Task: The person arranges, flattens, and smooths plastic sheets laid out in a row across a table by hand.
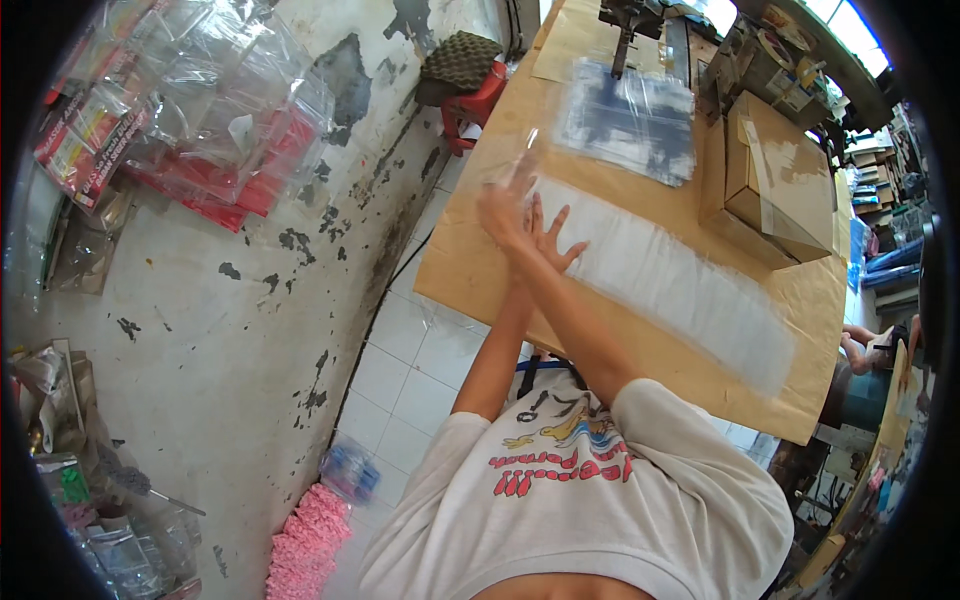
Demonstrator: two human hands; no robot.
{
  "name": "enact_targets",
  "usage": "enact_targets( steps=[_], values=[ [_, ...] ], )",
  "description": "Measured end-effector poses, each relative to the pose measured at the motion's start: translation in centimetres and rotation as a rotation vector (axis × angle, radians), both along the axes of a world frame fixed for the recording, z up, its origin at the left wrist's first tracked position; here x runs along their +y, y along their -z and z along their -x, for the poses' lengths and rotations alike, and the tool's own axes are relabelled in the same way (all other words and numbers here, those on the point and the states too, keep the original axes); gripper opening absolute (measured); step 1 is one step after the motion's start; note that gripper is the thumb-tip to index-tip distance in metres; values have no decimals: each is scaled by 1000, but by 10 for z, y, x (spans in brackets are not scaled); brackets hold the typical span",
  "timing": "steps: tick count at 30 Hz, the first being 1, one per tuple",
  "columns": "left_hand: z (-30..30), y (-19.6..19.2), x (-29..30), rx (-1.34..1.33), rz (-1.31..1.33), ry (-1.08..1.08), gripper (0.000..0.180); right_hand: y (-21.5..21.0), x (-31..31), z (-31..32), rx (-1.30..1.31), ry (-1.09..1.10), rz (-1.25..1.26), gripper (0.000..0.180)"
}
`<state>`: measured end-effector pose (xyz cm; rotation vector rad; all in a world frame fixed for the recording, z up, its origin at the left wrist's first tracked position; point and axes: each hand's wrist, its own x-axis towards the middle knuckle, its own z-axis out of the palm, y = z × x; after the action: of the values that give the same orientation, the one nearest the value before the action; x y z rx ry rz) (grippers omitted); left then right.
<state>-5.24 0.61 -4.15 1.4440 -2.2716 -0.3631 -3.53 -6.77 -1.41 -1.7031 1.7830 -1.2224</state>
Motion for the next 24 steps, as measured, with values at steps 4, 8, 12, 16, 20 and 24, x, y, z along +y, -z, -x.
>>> enact_targets(
  steps=[4,8,12,16,20,24],
  values=[
    [-13,8,-6,150,86,-29,80,-4,62,108,-236,154,204,74],
    [-17,6,-5,27,168,-53,77,-44,147,255,-78,512,240,57],
    [-8,5,-4,8,222,-50,75,-51,231,374,161,749,206,56],
    [-6,7,-6,16,218,-8,75,-32,288,431,280,980,164,64],
    [-9,2,-4,-40,196,-42,72,-15,326,469,367,1190,103,77],
    [2,-2,-8,-53,183,-34,70,51,392,546,562,1372,27,83]
  ],
)
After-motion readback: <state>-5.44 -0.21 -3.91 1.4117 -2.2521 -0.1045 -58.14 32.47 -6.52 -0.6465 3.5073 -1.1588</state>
